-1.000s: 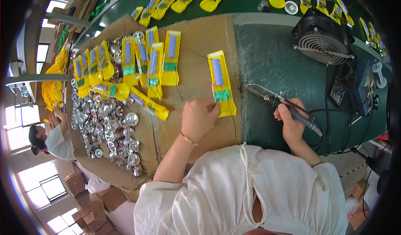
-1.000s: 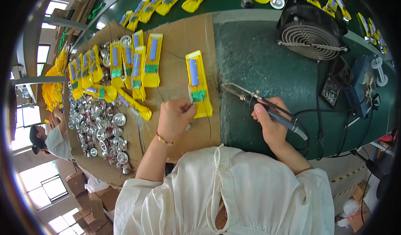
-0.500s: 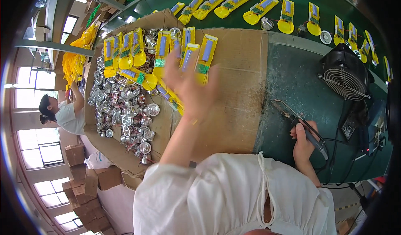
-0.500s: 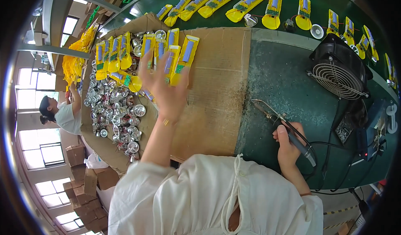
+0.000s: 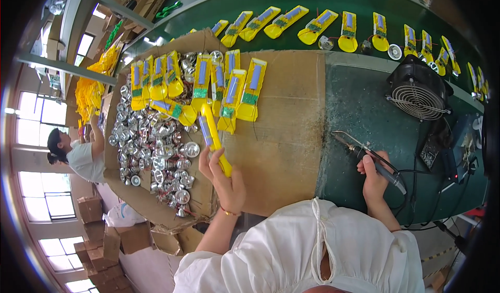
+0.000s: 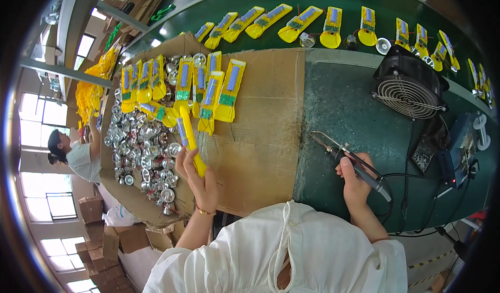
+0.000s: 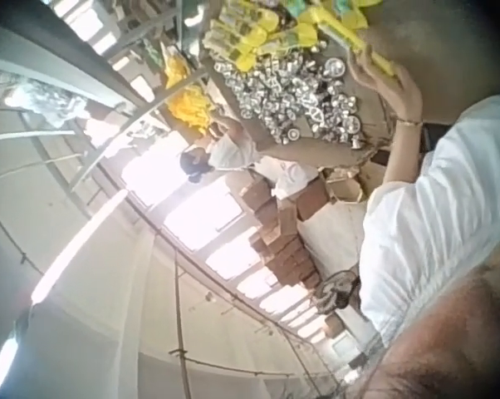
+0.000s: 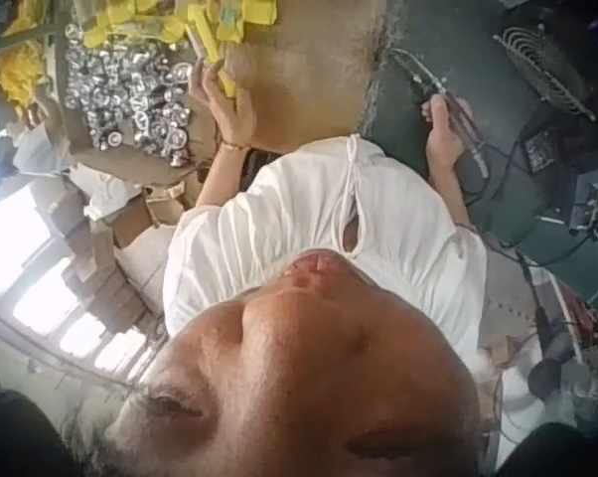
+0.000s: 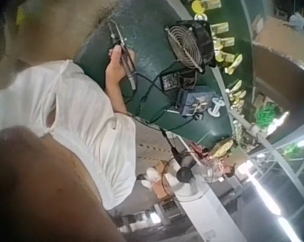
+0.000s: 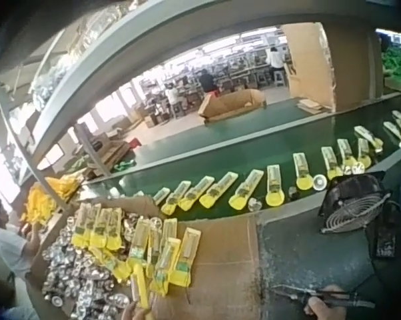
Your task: Soldering wires onto small circuit boards for portable electronic devices.
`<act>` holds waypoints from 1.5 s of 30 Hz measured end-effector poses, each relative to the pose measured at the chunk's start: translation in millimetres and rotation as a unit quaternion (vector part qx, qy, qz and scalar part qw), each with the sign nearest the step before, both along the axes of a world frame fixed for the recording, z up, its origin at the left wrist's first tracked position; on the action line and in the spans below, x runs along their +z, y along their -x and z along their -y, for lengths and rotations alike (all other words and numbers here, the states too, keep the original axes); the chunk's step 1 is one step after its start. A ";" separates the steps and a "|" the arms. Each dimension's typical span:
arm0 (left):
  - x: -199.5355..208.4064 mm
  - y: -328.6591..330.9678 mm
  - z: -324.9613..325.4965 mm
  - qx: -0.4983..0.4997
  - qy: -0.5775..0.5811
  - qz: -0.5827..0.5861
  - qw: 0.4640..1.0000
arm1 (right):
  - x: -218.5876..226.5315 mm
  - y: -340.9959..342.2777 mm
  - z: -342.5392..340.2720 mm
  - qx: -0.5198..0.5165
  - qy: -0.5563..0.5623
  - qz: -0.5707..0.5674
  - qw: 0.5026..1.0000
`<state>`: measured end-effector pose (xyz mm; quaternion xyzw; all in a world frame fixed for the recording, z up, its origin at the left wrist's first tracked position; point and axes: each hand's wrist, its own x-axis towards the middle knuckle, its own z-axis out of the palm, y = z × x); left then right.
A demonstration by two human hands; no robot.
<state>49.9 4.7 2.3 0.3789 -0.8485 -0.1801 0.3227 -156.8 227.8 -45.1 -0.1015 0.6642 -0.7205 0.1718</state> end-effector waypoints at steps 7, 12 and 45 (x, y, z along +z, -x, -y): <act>10.3 47.1 132.2 -0.067 0.149 0.201 0.966 | 4.3 0.4 3.5 0.009 0.021 0.043 0.999; 53.3 134.8 129.8 -0.075 0.270 0.090 0.956 | 2.5 4.2 -3.0 0.010 -0.012 0.043 0.999; -4.7 -230.6 312.5 0.328 -0.307 0.096 0.888 | -10.0 -2.6 6.8 -0.016 -0.046 -0.079 0.996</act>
